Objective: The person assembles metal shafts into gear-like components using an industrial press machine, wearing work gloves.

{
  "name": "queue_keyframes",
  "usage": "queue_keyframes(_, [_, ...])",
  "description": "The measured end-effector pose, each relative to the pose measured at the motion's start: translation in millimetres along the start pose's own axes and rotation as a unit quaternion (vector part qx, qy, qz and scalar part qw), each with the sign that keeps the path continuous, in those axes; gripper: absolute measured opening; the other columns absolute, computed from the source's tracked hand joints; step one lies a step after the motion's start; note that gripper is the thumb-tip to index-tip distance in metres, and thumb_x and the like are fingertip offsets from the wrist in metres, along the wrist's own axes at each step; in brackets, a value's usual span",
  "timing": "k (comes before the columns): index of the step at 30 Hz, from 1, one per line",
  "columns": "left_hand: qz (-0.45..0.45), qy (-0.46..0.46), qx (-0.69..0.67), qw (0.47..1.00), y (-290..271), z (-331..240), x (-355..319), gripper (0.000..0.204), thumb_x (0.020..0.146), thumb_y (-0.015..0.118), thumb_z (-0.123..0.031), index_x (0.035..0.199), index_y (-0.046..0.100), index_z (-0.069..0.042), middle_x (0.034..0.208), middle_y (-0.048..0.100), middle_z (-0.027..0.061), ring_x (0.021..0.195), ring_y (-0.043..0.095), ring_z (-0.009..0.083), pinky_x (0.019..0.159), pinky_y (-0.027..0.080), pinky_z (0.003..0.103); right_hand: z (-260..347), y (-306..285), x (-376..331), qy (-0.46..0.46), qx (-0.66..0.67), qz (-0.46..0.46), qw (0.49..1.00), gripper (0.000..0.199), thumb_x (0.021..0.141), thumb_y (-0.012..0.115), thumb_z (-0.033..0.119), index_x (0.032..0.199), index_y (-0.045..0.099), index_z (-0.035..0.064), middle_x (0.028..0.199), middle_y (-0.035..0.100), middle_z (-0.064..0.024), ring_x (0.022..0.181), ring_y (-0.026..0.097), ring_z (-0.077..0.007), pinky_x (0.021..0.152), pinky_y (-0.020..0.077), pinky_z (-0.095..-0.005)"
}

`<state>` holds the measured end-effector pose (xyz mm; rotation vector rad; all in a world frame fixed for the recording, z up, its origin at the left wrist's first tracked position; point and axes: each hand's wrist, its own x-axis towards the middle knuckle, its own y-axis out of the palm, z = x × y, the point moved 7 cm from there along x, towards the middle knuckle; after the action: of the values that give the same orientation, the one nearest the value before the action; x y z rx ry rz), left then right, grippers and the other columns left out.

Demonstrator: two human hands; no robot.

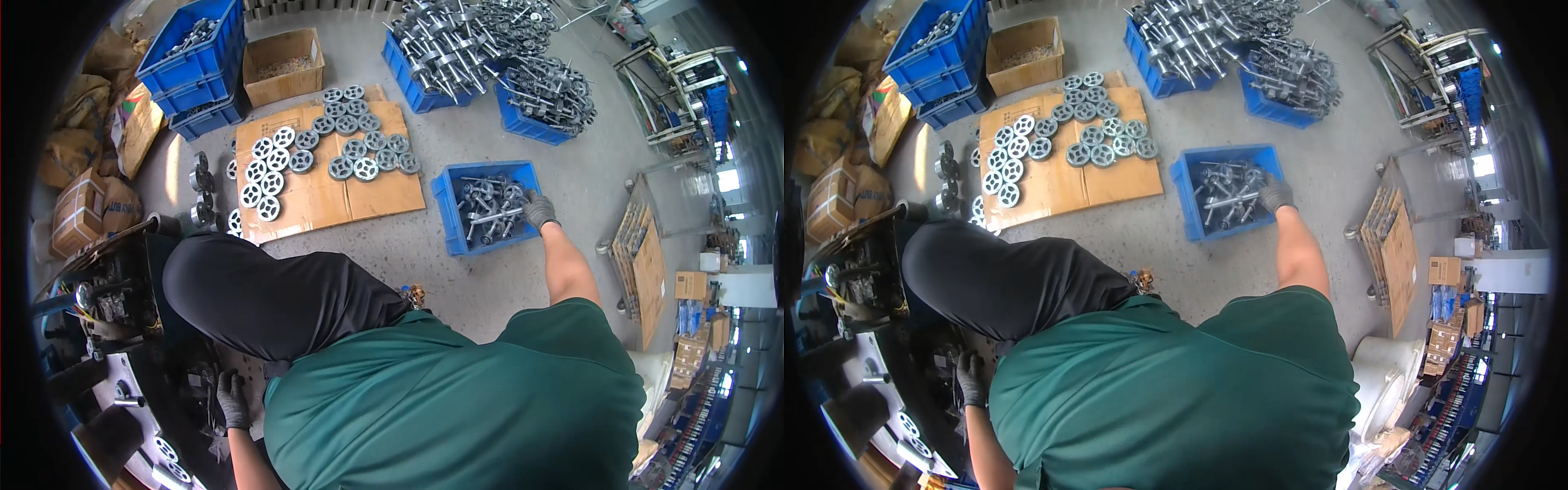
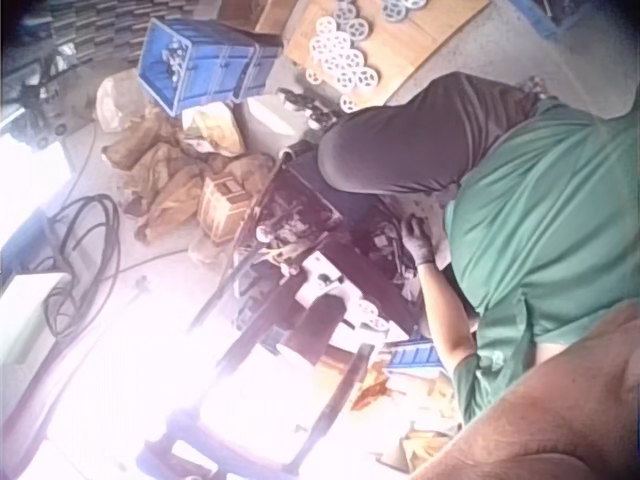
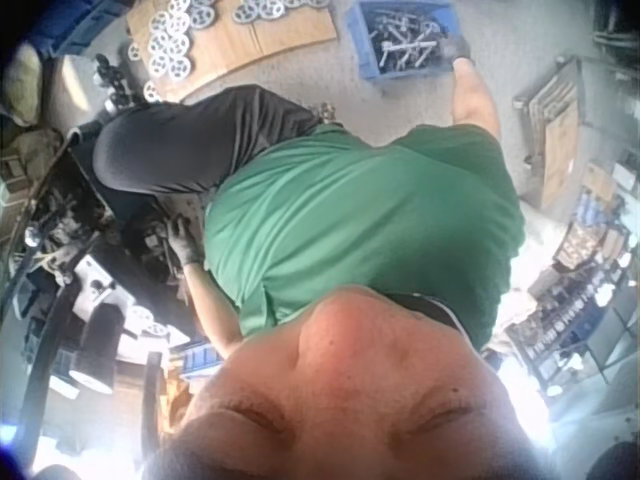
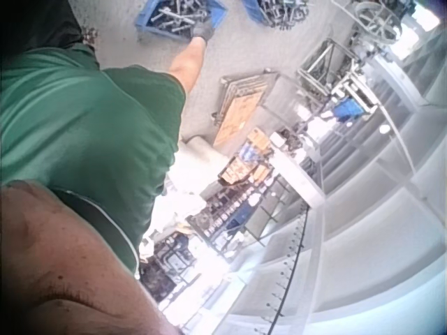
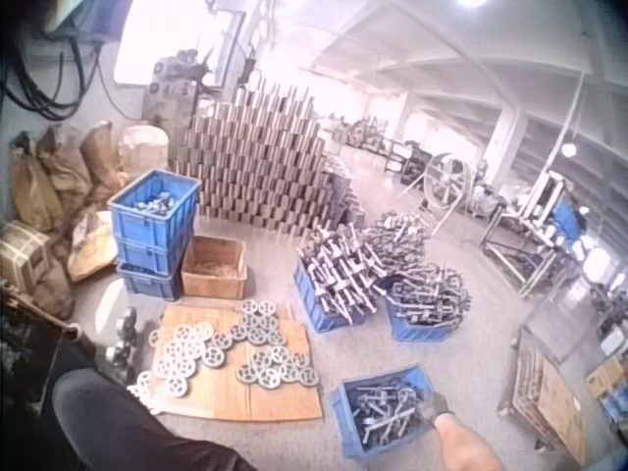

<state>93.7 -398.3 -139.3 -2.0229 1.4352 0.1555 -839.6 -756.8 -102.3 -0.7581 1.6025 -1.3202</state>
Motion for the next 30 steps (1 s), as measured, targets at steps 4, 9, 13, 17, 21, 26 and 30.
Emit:
queue_keyframes(4, [-0.001, -0.013, 0.009, 1.0, 1.7, -2.3, 7.1, 0.018, 0.102, 0.06, -0.011, 0.116, 0.068, -0.003, 0.097, 0.065, 0.0024, 0.089, 0.059, 0.0127, 0.083, 0.051, 0.029, -55.9, 11.5, 5.4, 0.156, -0.094, 0.1, 0.978, 0.051, 0.095, 0.068, 0.04, 0.139, 0.068, 0.0134, 0.134, 0.071, -0.0201, 0.124, 0.067, -0.0394, 0.107, 0.052, -0.0498])
queue_keyframes(9, [-0.05, -0.004, 0.004, 0.999, -22.2, -2.6, 5.8, 0.016, 0.102, 0.06, -0.01, 0.114, 0.069, -0.002, 0.1, 0.065, 0.0027, 0.091, 0.058, 0.0133, 0.084, 0.05, 0.029, -28.3, 41.9, 12.7, 0.146, -0.116, 0.181, 0.966, 0.049, 0.096, 0.062, 0.032, 0.14, 0.067, 0.0116, 0.145, 0.064, -0.0202, 0.136, 0.06, -0.0368, 0.112, 0.0486, -0.045])
queue_keyframes(13, [-0.071, 0.099, 0.018, 0.992, -14.1, -48.5, 19.4, 0.015, 0.103, 0.061, -0.009, 0.114, 0.067, 0.0, 0.102, 0.065, 0.0048, 0.097, 0.058, 0.0161, 0.093, 0.047, 0.029, -18.6, 44.6, 28.2, 0.134, 0.005, 0.094, 0.987, 0.047, 0.093, 0.063, 0.029, 0.134, 0.071, 0.006, 0.144, 0.063, -0.0216, 0.136, 0.06, -0.0395, 0.112, 0.0496, -0.0454])
queue_keyframes(17, [-0.161, 0.116, -0.004, 0.98, -75.6, -121.1, -72.7, 0.018, 0.104, 0.06, -0.01, 0.117, 0.068, 0.0, 0.105, 0.069, 0.005, 0.101, 0.061, 0.0143, 0.093, 0.048, 0.028, 90.2, -0.2, -33.9, 0.093, -0.054, 0.05, 0.993, 0.046, 0.097, 0.059, 0.031, 0.132, 0.072, 0.0051, 0.14, 0.067, -0.0208, 0.128, 0.064, -0.041, 0.108, 0.0504, -0.0468])
queue_keyframes(21, [-0.23, 0.147, 0.031, 0.961, -145.4, -130.0, -136.8, 0.015, 0.105, 0.063, -0.011, 0.116, 0.07, -0.004, 0.099, 0.069, 0.0014, 0.09, 0.06, 0.009, 0.081, 0.049, 0.025, 123.1, -24.0, -60.3, 0.044, 0.032, 0.015, 0.998, 0.045, 0.097, 0.059, 0.03, 0.132, 0.071, 0.005, 0.139, 0.067, -0.0207, 0.127, 0.065, -0.0402, 0.107, 0.0507, -0.0465])
queue_keyframes(26, [-0.384, 0.113, 0.116, 0.909, -225.3, -90.3, -229.8, 0.014, 0.105, 0.063, -0.013, 0.112, 0.071, -0.003, 0.094, 0.068, 0.0015, 0.087, 0.061, 0.0107, 0.079, 0.05, 0.026, 212.5, -21.2, -56.9, -0.069, 0.125, 0.02, 0.99, 0.045, 0.097, 0.06, 0.03, 0.132, 0.071, 0.0048, 0.137, 0.068, -0.0207, 0.125, 0.066, -0.0393, 0.107, 0.0509, -0.0461])
queue_keyframes(30, [-0.475, 0.066, 0.077, 0.874, -239.4, -56.3, -284.5, 0.013, 0.105, 0.063, -0.008, 0.113, 0.071, -0.001, 0.097, 0.07, 0.0005, 0.088, 0.063, 0.0091, 0.079, 0.05, 0.025, 315.2, 8.0, -58.8, -0.176, 0.187, 0.071, 0.964, 0.045, 0.097, 0.06, 0.03, 0.132, 0.071, 0.0047, 0.136, 0.069, -0.0206, 0.124, 0.067, -0.0385, 0.106, 0.0511, -0.0458])
